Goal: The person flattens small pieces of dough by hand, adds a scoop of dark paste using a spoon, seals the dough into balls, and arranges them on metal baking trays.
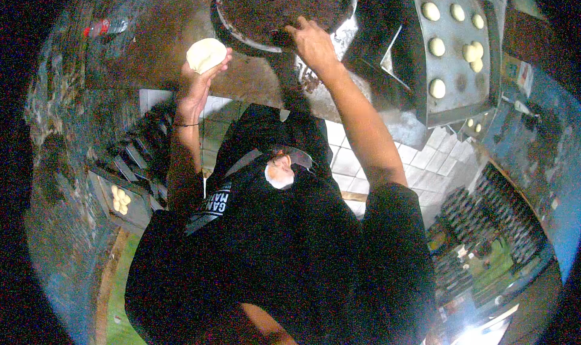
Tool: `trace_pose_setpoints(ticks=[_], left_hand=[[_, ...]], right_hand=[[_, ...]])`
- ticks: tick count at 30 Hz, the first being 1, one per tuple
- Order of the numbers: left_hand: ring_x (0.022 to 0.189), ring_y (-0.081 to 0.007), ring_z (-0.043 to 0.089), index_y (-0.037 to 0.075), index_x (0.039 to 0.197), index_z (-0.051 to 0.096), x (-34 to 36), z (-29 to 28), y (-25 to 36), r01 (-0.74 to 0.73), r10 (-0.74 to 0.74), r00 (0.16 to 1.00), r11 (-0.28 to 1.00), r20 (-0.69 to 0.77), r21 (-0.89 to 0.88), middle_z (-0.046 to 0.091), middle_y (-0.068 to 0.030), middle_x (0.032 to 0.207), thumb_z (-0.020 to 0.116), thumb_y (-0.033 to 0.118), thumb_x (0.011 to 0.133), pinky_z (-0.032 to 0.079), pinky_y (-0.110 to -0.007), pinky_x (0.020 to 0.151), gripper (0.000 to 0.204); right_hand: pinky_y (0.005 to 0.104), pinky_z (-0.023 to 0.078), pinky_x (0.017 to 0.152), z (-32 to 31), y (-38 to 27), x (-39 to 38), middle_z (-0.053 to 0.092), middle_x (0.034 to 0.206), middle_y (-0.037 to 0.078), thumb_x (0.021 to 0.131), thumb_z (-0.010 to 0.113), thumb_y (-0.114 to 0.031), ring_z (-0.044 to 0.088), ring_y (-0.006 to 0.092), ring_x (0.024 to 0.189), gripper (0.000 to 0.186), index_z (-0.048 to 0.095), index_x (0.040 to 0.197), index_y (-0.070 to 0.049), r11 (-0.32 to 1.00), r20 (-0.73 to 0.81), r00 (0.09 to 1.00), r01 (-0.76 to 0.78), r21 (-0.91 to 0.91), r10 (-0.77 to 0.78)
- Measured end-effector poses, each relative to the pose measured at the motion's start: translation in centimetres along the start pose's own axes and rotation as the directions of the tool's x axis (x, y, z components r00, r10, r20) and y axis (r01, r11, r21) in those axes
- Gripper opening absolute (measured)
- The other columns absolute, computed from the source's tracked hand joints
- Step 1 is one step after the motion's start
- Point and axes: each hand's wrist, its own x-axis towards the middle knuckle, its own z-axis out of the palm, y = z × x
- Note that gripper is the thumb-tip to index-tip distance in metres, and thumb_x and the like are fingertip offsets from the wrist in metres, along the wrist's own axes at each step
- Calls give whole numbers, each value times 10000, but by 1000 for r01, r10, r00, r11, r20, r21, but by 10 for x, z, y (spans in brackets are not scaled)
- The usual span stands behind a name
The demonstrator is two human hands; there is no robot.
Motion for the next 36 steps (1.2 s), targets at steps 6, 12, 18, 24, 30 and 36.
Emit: trace_pose_setpoints(ticks=[6,12,18,24,30,36], left_hand=[[1052,-208,737,-36,1272,634,-3,-13,-7,-37,37,999,990,-2,136,759,-145,1173,789,13,869,580,-331,939,434],[1017,-170,738,1,1162,714,-2,-13,-7,-172,202,979,835,0,523,787,-109,1100,906,183,799,566,-330,912,450],[974,-182,728,35,1178,686,7,12,10,-292,316,947,782,53,551,769,-82,1072,936,239,761,570,-349,892,528],[1013,-191,726,36,1194,678,9,35,36,-422,424,897,735,125,531,765,-100,1102,896,174,788,571,-347,912,481],[974,-198,742,35,1191,671,22,28,5,-456,438,883,716,167,529,772,-94,1068,858,132,821,582,-333,862,426],[975,-148,711,33,1155,678,31,37,-24,-186,172,980,970,99,156,756,-49,1066,832,56,839,572,-300,870,352]], right_hand=[[474,575,926,9,10,6,704,1207,190,919,601,-161,696,401,1069,355,721,1251,-121,999,189,981,47,12,-48],[417,564,958,-12,35,27,768,1100,170,923,668,-258,735,347,1044,319,758,1154,-57,850,335,941,-144,506,-40],[401,547,940,-106,-51,-1,732,1051,150,965,627,-107,705,319,1028,257,760,1184,-99,681,-18,1000,29,732,-23],[429,540,895,-108,-102,-28,623,1138,118,766,675,45,616,345,1033,663,653,1381,-200,923,-324,946,147,355,-27],[440,538,887,-98,-109,-64,618,1132,125,782,665,49,617,362,1027,633,658,1370,-185,910,-298,951,47,412,86],[496,525,884,52,-49,-161,625,1052,229,896,618,-46,631,434,968,256,661,1148,-42,636,-41,816,-416,650,576]])
